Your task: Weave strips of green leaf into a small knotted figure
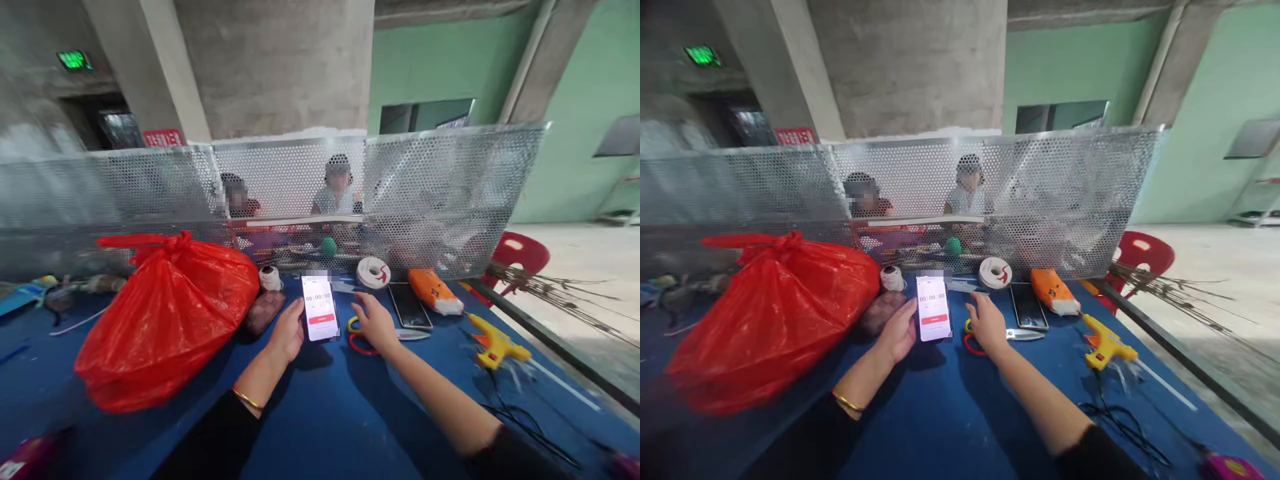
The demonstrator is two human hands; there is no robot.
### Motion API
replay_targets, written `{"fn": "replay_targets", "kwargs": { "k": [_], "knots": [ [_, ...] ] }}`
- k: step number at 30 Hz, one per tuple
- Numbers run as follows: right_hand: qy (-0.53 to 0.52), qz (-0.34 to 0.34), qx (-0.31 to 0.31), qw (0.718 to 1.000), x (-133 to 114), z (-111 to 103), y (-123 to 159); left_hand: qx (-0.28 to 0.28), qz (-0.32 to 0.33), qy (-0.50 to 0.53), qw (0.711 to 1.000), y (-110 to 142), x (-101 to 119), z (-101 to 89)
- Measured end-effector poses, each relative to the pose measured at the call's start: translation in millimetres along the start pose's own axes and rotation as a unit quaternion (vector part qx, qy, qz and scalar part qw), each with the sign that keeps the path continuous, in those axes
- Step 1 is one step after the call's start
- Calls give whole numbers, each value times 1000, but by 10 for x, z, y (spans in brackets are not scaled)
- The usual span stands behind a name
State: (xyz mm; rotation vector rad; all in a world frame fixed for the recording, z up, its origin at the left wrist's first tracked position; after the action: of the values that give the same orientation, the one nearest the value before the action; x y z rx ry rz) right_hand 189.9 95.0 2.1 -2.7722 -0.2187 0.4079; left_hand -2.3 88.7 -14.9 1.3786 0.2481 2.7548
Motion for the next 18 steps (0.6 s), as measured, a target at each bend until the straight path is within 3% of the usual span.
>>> {"fn": "replay_targets", "kwargs": {
  "k": [8, 12, 18],
  "knots": [
    [26, -48, -56, 997, -78, 538, -1059, 27, 33, -14, 999, -449, 141, 7],
    [37, -45, -84, 995, -96, 782, -1265, 34, 48, -14, 998, -650, 213, 19],
    [53, -29, -82, 995, -29, 842, -1355, 35, 56, -5, 998, -806, 245, 95]
  ]
}}
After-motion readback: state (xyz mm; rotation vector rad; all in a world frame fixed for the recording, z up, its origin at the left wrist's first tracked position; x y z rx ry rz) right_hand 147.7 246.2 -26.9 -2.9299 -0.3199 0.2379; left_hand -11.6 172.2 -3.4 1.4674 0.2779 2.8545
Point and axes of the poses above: each hand's wrist, its own y-axis away from the middle knuckle, its own z-axis out of the palm, x = y × z, the point moved 9 cm from there along -y, towards the middle knuckle, and after that the axes turned 1 degree about -y, right-handed, at the moved point
